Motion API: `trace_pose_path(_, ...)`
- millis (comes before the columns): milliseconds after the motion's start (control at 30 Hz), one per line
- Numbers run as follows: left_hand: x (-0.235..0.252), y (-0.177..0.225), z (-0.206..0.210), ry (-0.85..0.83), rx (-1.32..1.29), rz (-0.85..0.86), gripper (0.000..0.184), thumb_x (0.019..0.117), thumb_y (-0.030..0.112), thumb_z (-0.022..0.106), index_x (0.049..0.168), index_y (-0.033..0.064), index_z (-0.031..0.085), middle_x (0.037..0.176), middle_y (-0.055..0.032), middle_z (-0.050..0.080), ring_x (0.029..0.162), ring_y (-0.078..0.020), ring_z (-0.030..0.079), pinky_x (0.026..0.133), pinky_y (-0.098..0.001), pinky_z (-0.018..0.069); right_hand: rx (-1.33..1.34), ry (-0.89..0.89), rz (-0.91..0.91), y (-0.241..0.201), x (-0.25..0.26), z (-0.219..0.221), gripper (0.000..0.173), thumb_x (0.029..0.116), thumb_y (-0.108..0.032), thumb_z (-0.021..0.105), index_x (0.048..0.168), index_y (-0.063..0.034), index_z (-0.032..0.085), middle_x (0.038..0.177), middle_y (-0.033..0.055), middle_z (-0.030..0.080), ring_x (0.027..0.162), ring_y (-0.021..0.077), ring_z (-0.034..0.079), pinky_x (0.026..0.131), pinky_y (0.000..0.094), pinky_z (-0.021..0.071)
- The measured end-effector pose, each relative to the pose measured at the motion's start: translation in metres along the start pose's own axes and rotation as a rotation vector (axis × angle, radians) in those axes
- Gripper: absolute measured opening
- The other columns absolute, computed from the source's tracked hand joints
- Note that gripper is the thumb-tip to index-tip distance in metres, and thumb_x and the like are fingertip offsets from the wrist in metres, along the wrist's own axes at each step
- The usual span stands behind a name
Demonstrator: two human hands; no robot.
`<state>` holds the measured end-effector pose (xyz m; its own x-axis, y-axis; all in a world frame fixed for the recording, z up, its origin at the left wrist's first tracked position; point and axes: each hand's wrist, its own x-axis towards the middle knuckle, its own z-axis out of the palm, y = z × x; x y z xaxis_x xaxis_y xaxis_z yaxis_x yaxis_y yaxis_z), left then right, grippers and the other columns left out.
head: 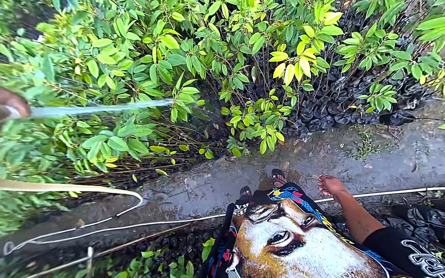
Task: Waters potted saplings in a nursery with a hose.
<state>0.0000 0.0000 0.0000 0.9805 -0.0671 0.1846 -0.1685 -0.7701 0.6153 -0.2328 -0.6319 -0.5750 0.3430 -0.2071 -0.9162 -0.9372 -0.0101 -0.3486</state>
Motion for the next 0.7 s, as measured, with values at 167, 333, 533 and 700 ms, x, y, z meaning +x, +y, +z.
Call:
trace_pose_path(167,-0.012,-0.003,-0.009,-0.095,0.088,-0.024,0.005,0.083,-0.005,0.052,0.081,-0.002,0.05,0.076,-0.0028,0.056,0.07,-0.0057,0.057,0.072,-0.0223,0.049,-0.002,0.005,-0.007,0.002,-0.003,-0.001,0.036,0.1116,-0.032,0.041,0.126,-0.0053,0.059,0.095,0.0076,0.068,0.065,0.0128,0.06,0.059,0.0309,0.0489)
trace_pose_path(333,-0.031,0.065,0.007,-0.295,0.265,-0.281,0.019,0.0938,-0.004,0.045,0.088,0.0098,0.058,0.06,0.0074,0.051,0.041,0.0046,0.038,0.039,-0.0104,0.032,-0.019,0.008,-0.007,0.006,0.001,0.0,0.036,0.1115,-0.032,0.042,0.126,-0.0041,0.06,0.096,0.0089,0.069,0.067,0.0141,0.061,0.06,0.0323,0.0502)
trace_pose_path(533,-0.042,0.09,0.013,-0.426,0.227,-0.376,0.025,0.0972,-0.004,0.04,0.093,0.0074,0.062,0.05,0.0059,0.041,0.036,0.0019,0.028,0.034,-0.0136,0.025,-0.028,-0.001,-0.003,0.004,0.002,-0.001,0.037,0.1118,-0.033,0.041,0.128,-0.0049,0.059,0.096,0.0084,0.068,0.067,0.0135,0.061,0.06,0.0316,0.05)
trace_pose_path(700,-0.047,0.086,0.013,-0.434,0.234,-0.427,0.024,0.0989,-0.003,0.041,0.093,0.0077,0.062,0.05,0.006,0.041,0.035,0.0019,0.027,0.033,-0.0136,0.0247,-0.029,-0.002,0.005,0.0,0.001,-0.001,0.036,0.1116,-0.032,0.041,0.129,-0.0057,0.059,0.098,0.0085,0.068,0.066,0.0135,0.061,0.059,0.0313,0.0496)
